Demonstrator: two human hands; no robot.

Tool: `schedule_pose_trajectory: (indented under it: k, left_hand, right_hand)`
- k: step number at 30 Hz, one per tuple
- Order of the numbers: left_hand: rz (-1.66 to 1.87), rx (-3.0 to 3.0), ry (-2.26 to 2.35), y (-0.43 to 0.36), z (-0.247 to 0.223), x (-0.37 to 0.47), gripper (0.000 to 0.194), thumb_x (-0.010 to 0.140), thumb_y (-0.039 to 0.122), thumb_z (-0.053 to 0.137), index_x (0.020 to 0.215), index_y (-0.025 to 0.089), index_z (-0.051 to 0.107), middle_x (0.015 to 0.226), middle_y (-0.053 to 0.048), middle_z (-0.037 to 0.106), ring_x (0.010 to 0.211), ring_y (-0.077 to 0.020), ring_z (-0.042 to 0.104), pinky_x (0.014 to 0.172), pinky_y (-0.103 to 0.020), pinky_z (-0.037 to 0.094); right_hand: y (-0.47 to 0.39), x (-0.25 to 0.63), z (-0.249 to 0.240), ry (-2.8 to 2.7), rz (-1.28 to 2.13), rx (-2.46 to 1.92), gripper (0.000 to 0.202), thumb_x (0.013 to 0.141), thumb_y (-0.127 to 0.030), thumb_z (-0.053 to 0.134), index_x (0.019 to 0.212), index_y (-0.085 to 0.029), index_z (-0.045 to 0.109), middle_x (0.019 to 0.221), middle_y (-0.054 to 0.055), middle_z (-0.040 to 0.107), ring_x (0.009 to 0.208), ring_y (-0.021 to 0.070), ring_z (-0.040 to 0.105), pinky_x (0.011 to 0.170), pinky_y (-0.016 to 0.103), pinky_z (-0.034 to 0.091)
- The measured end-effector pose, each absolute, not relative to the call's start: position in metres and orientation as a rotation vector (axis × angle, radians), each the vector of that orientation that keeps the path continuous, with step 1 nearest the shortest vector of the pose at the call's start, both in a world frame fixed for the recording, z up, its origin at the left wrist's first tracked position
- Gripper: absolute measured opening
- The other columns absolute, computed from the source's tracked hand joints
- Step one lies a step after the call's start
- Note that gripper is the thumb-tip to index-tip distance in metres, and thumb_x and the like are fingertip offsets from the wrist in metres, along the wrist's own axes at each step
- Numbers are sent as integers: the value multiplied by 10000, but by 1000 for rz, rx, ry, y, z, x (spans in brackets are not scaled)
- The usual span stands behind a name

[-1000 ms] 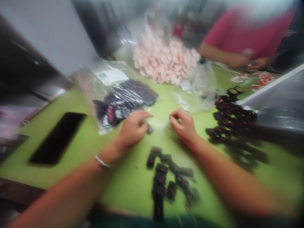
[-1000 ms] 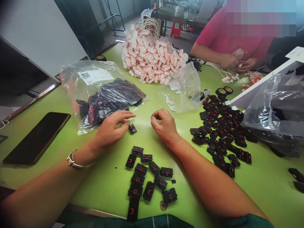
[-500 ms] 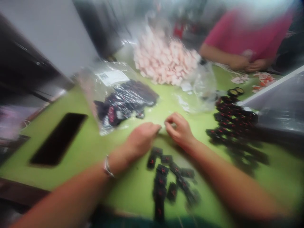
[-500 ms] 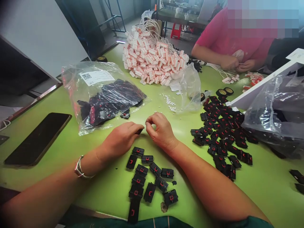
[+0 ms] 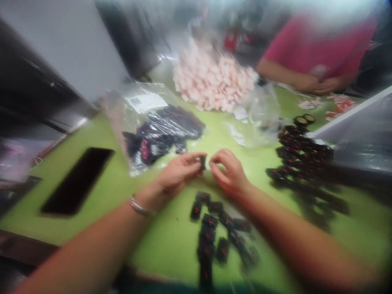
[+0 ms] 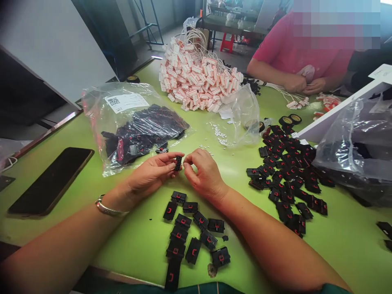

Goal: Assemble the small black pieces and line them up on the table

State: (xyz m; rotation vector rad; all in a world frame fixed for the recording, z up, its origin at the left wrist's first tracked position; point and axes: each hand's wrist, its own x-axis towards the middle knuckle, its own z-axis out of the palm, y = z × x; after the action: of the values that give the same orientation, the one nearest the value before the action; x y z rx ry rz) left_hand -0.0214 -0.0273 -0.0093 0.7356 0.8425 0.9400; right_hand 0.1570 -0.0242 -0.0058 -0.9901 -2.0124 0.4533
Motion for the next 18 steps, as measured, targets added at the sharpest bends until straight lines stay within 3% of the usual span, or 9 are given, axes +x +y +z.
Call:
schedule_pose_trajectory:
  k: [12, 18]
  left_hand:
    - [934, 794, 806, -28, -11, -21, 379, 699, 202, 766, 1069, 158, 694, 931, -56, 693, 724, -96, 584, 687, -222, 443]
    - [938, 1073, 855, -27, -15, -21, 343, 765, 219, 707, 1099, 146, 676, 1035, -91, 697, 873, -157, 614, 789, -260, 456]
  right_hand:
    - [-25, 157, -7, -2061, 399, -984, 101, 836, -140, 510, 763, -211, 516, 751, 30, 534, 753, 180, 491, 707, 330, 404]
    - [-26, 155, -9, -2027, 443, -1038, 89, 788, -140, 546, 733, -204, 516, 735, 23, 537, 740, 172, 490, 690, 315, 399]
